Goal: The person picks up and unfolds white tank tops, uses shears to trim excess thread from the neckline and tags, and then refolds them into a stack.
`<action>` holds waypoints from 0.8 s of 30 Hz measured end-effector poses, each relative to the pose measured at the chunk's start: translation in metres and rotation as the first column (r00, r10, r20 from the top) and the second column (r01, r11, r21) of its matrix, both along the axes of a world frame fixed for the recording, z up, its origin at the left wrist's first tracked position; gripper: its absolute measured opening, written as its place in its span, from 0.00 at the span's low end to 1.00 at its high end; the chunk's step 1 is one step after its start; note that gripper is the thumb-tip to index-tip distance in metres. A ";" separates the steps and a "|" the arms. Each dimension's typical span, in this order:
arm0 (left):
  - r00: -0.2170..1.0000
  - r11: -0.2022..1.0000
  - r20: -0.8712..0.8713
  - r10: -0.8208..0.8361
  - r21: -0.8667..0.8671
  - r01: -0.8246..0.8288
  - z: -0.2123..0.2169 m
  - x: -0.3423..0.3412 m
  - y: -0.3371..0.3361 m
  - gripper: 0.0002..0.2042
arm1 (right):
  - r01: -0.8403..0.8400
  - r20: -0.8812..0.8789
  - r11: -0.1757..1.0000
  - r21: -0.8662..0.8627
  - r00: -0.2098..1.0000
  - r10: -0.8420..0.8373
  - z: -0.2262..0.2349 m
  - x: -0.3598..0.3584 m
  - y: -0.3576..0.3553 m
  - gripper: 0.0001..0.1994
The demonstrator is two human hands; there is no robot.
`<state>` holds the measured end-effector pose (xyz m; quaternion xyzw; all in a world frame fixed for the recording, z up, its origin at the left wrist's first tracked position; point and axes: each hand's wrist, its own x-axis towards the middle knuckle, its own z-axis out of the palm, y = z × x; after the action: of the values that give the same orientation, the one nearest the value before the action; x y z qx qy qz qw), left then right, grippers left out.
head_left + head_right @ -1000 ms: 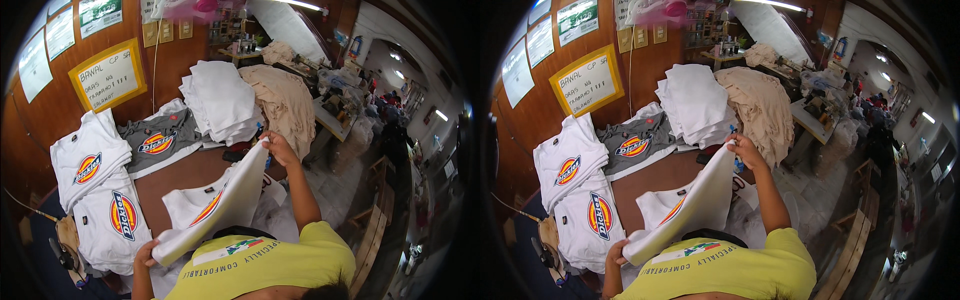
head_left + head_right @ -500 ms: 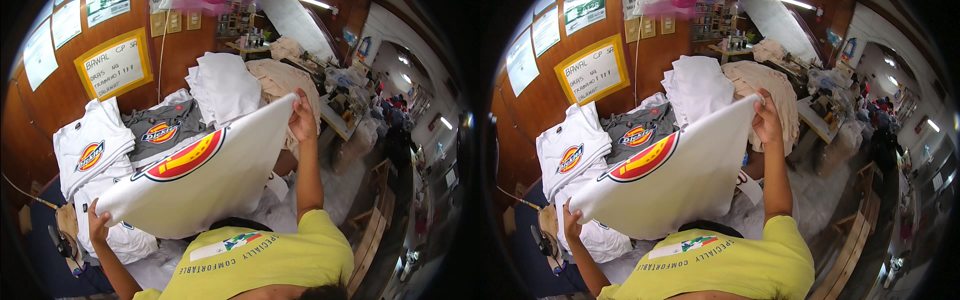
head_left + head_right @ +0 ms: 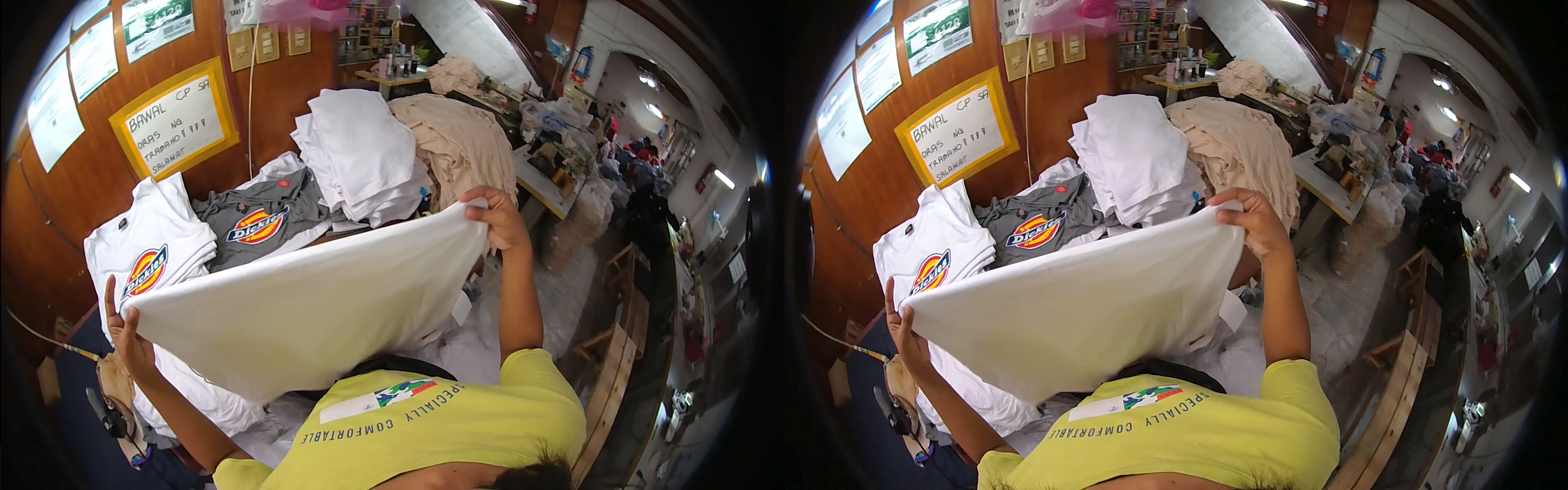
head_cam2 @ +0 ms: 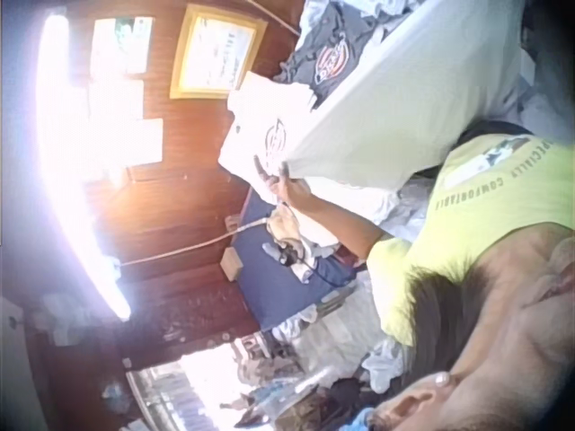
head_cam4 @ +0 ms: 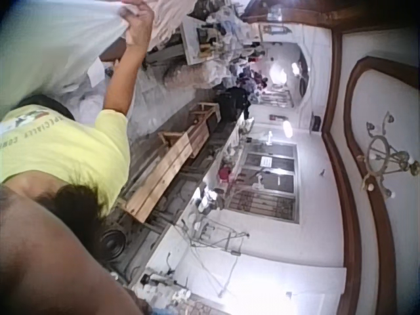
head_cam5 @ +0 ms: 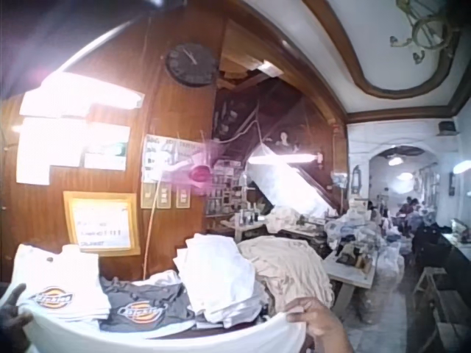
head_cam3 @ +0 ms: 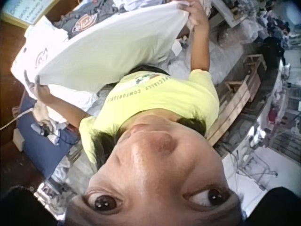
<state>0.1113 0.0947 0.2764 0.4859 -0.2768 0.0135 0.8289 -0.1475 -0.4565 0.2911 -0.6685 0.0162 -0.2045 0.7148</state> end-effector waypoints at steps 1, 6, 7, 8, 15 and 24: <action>1.000 1.000 0.003 0.005 0.028 -0.005 -0.002 0.006 -0.002 0.34 | 0.017 0.087 0.993 0.119 0.996 -0.027 -0.001 -0.004 -0.004 0.27; 0.964 0.872 0.251 0.088 0.448 -0.196 0.030 -0.014 -0.033 0.27 | 0.237 0.119 0.956 -0.170 0.968 -0.219 0.038 -0.014 0.042 0.24; 0.953 0.797 0.292 0.080 0.555 -0.237 0.030 -0.009 -0.027 0.24 | 0.278 0.023 0.904 -0.325 0.958 -0.286 0.042 -0.022 0.035 0.23; 0.942 0.710 0.329 0.066 0.648 -0.276 0.028 -0.001 -0.021 0.22 | 0.294 -0.062 0.828 -0.478 0.929 -0.365 0.047 -0.032 0.028 0.23; 0.762 0.839 0.639 0.103 0.355 -0.411 0.041 -0.007 -0.019 0.11 | 0.559 0.490 0.692 -0.456 0.807 -0.330 0.049 -0.078 0.013 0.09; 0.985 0.901 -0.124 0.122 0.430 -0.058 0.018 0.073 -0.150 0.13 | 0.348 -0.028 0.930 0.118 0.938 -0.347 0.013 0.009 -0.028 0.12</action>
<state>0.1843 -0.0548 0.2943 0.6665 -0.1882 -0.0446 0.7200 -0.1389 -0.4844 0.3037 -0.6113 0.1488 -0.3240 0.7065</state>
